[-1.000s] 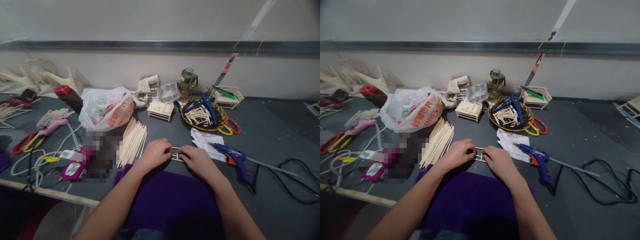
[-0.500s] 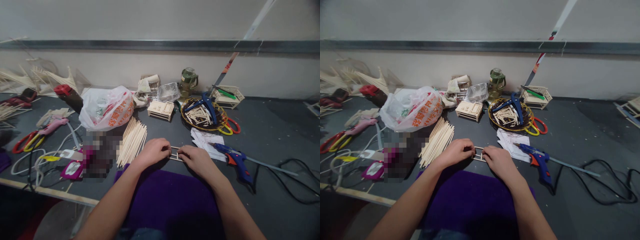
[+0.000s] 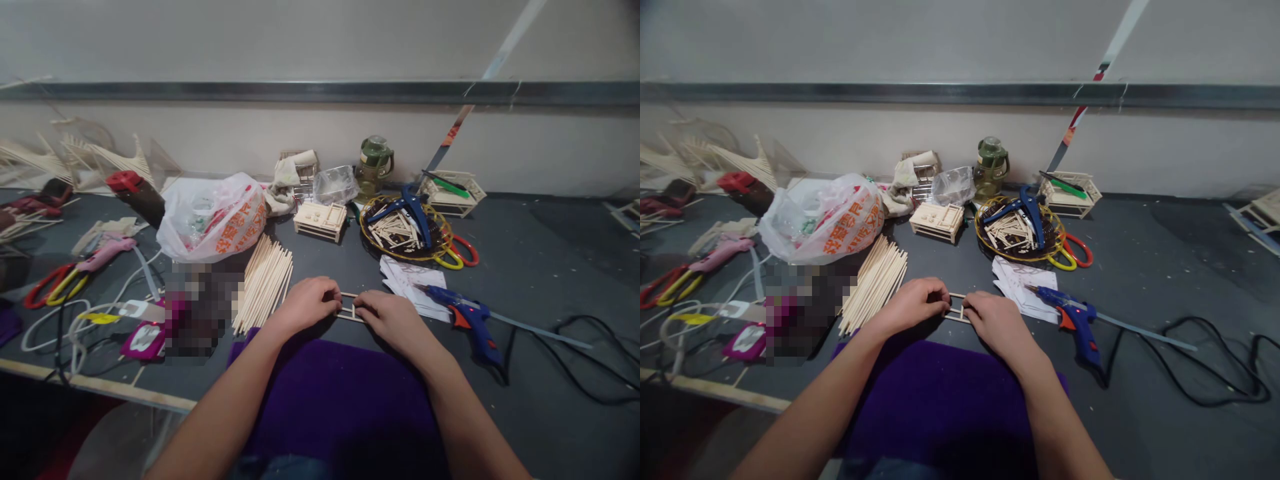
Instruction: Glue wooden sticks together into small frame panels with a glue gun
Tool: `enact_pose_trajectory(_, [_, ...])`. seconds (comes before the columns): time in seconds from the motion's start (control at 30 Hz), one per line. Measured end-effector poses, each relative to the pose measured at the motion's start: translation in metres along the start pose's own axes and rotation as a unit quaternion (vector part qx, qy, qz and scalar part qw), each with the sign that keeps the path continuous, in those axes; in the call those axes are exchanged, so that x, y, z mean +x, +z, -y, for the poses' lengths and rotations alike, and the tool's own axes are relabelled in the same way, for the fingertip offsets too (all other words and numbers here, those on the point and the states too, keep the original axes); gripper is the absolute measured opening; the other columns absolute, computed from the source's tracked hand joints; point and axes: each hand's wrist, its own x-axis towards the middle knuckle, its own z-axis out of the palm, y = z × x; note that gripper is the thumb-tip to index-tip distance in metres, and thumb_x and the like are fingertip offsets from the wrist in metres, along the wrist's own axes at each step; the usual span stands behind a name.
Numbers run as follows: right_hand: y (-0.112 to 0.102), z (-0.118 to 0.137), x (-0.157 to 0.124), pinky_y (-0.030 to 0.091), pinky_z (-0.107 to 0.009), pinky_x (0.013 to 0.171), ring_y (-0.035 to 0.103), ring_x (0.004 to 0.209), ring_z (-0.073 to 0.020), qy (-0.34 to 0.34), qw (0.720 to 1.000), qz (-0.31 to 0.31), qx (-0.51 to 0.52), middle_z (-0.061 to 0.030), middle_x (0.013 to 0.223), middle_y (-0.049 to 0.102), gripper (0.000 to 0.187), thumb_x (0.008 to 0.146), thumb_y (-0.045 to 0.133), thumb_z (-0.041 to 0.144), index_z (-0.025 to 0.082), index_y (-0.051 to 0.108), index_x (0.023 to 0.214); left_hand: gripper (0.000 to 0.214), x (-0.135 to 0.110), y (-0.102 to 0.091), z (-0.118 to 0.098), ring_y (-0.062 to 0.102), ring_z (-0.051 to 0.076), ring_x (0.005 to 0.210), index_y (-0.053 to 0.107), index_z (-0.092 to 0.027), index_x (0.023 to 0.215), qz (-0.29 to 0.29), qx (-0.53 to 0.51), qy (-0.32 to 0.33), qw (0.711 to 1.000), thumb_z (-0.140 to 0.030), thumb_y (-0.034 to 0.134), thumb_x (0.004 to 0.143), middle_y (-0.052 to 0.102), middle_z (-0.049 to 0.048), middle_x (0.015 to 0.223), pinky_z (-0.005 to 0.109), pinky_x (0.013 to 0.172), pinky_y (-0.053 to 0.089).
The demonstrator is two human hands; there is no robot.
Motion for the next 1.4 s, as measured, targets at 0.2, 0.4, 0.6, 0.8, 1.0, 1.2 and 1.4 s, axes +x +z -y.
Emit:
enact_pose_trajectory(0.2, [0.0,0.0,0.0,0.039,-0.026,0.072,0.062,0.084,-0.0162,-0.001,1.0,0.003,-0.001,-0.0014,0.089,0.067,0.017,0.091,0.047,0.025,0.023,0.064,0.093,0.007,-0.001,0.001,-0.001,0.055,0.014,0.071,0.064,-0.021,0.078,0.005,0.013,0.006,1.0,-0.02,0.057,0.077,0.063,-0.0004,0.078,0.024,0.061,0.036])
enact_pose_trajectory(0.4, [0.001,-0.001,0.0,0.039,-0.026,0.072,0.062,0.084,-0.0165,0.001,1.0,0.002,-0.007,-0.0015,0.09,0.067,0.017,0.09,0.047,0.024,0.022,0.064,0.093,0.007,0.0,0.002,-0.001,0.055,0.015,0.072,0.064,-0.021,0.078,0.007,0.02,0.002,1.0,-0.021,0.056,0.077,0.063,0.0,0.079,0.024,0.061,0.036])
enact_pose_trajectory(0.6, [0.001,-0.001,0.0,0.038,-0.026,0.069,0.062,0.082,-0.0169,0.0,1.0,0.0,-0.006,-0.0009,0.09,0.068,0.016,0.09,0.048,0.025,0.023,0.064,0.092,0.006,0.001,0.003,0.001,0.055,0.015,0.071,0.063,-0.021,0.076,0.007,0.017,0.008,1.0,-0.02,0.057,0.076,0.062,-0.0004,0.078,0.024,0.061,0.036])
enact_pose_trajectory(0.8, [-0.001,-0.004,-0.002,0.04,-0.026,0.07,0.062,0.083,-0.0168,0.002,1.0,-0.016,0.015,-0.0005,0.09,0.069,0.018,0.088,0.048,0.023,0.024,0.066,0.093,0.007,0.0,0.002,0.001,0.054,0.014,0.069,0.063,-0.021,0.077,0.006,0.003,0.006,1.0,-0.021,0.056,0.077,0.062,-0.0007,0.076,0.024,0.06,0.035])
enact_pose_trajectory(1.0, [-0.011,-0.007,-0.005,0.04,-0.025,0.066,0.06,0.075,-0.0151,0.027,0.992,-0.095,0.08,0.0001,0.084,0.068,0.019,0.088,0.049,0.026,0.024,0.067,0.092,0.008,0.001,0.002,0.005,0.055,0.014,0.071,0.063,-0.02,0.078,0.0,-0.024,0.012,1.0,-0.02,0.055,0.078,0.063,-0.0004,0.078,0.025,0.062,0.037])
enact_pose_trajectory(1.2, [-0.013,-0.01,-0.007,0.04,-0.024,0.062,0.057,0.064,-0.0136,0.058,0.973,-0.182,0.127,0.0,0.079,0.068,0.018,0.086,0.051,0.029,0.022,0.067,0.092,0.011,0.002,0.003,0.004,0.056,0.015,0.077,0.063,-0.021,0.081,-0.026,-0.044,0.025,0.998,-0.016,0.054,0.079,0.063,-0.0003,0.082,0.026,0.069,0.041])
enact_pose_trajectory(1.4, [-0.017,-0.014,-0.007,0.038,-0.023,0.059,0.053,0.061,-0.0128,0.087,0.97,-0.189,0.127,0.0012,0.072,0.064,0.017,0.085,0.054,0.03,0.022,0.068,0.091,0.007,0.003,0.004,0.0,0.054,0.016,0.081,0.063,-0.021,0.083,-0.045,-0.037,0.047,0.997,-0.019,0.06,0.078,0.058,0.0003,0.083,0.029,0.073,0.042])
